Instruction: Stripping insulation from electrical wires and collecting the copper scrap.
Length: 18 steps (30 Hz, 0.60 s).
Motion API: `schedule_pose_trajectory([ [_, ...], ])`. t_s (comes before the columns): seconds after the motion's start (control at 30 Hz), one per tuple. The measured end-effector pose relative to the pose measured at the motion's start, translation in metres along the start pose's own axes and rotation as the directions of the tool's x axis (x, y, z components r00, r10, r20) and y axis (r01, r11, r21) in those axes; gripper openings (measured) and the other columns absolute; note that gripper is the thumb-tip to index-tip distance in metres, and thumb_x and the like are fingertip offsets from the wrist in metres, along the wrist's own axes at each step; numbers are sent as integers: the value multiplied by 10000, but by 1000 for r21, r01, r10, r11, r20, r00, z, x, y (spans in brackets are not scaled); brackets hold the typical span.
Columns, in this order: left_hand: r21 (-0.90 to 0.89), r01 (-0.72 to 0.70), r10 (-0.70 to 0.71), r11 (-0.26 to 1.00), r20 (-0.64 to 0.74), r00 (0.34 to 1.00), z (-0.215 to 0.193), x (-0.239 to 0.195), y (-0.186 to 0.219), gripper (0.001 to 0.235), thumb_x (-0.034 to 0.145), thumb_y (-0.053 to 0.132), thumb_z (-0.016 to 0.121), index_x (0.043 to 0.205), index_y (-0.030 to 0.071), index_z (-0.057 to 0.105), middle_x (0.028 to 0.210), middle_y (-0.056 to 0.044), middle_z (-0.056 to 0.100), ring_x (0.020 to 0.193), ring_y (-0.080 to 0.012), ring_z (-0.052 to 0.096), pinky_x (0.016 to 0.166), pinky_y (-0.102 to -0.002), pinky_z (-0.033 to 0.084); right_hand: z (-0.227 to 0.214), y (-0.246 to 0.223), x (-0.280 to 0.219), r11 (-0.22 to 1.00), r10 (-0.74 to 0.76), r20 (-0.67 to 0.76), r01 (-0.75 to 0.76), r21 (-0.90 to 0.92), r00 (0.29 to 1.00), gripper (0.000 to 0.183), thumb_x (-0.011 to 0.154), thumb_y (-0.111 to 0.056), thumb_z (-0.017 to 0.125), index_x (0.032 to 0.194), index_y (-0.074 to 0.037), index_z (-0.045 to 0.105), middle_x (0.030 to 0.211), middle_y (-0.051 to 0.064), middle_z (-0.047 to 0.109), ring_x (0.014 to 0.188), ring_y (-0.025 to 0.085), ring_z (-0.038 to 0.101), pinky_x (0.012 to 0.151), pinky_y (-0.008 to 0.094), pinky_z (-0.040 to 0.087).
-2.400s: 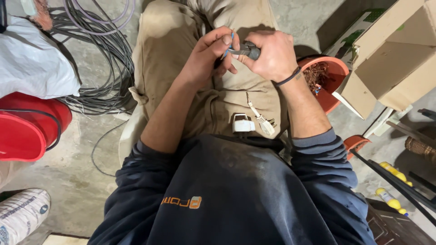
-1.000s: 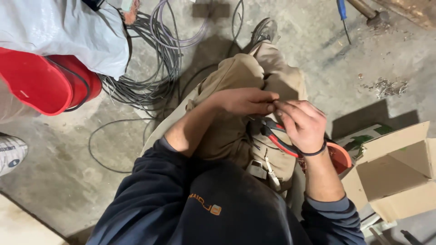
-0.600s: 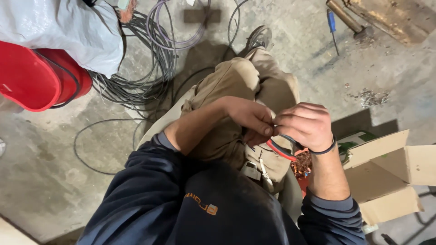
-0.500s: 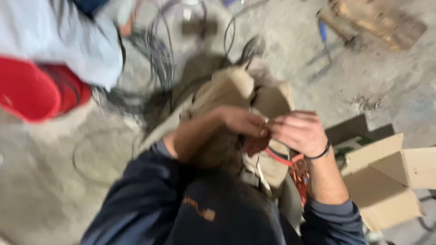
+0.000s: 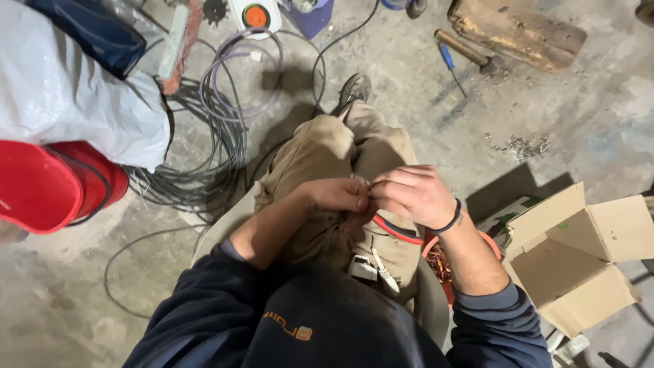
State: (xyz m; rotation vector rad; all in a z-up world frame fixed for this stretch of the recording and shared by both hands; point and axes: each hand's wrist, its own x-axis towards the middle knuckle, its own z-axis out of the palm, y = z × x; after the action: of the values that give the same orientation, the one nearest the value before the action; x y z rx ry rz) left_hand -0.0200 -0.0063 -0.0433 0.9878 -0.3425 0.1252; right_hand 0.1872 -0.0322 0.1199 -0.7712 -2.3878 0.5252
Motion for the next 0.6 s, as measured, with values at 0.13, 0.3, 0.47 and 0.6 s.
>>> schedule_pose_trajectory([
  [0.13,89,130,-63,987,-530,846,19,5,25,482,1088,377,550,879,-20,725,772,-56,718,692,-135,672,628,-299,537,-2,2,-6,992,111,-11,-112,-60,994,150,850,-185,788,966,-126,714,967,40,714,794,235,697,674,352,563],
  [0.3,233,227,72,946,-831,552,37,16,39,266,1029,237,635,983,7,761,803,-9,728,732,-65,659,666,-250,538,9,4,-11,966,205,-69,-213,-147,976,138,892,-146,775,1004,-99,708,1000,65,716,813,252,708,693,350,577],
  [0.47,239,144,168,960,-907,386,20,8,26,121,955,118,720,990,10,762,860,-30,746,760,-83,675,691,-261,554,25,11,-13,949,299,-172,-312,-54,939,244,933,-106,737,1173,-74,706,1094,93,729,967,278,730,824,362,596],
  [0.6,238,100,196,966,-928,318,-30,-29,25,61,918,54,743,951,3,742,899,-42,753,791,-104,684,708,-273,551,29,9,-16,880,469,-107,-474,-24,877,387,922,-130,745,1300,-72,682,1072,118,725,993,310,716,855,387,588],
])
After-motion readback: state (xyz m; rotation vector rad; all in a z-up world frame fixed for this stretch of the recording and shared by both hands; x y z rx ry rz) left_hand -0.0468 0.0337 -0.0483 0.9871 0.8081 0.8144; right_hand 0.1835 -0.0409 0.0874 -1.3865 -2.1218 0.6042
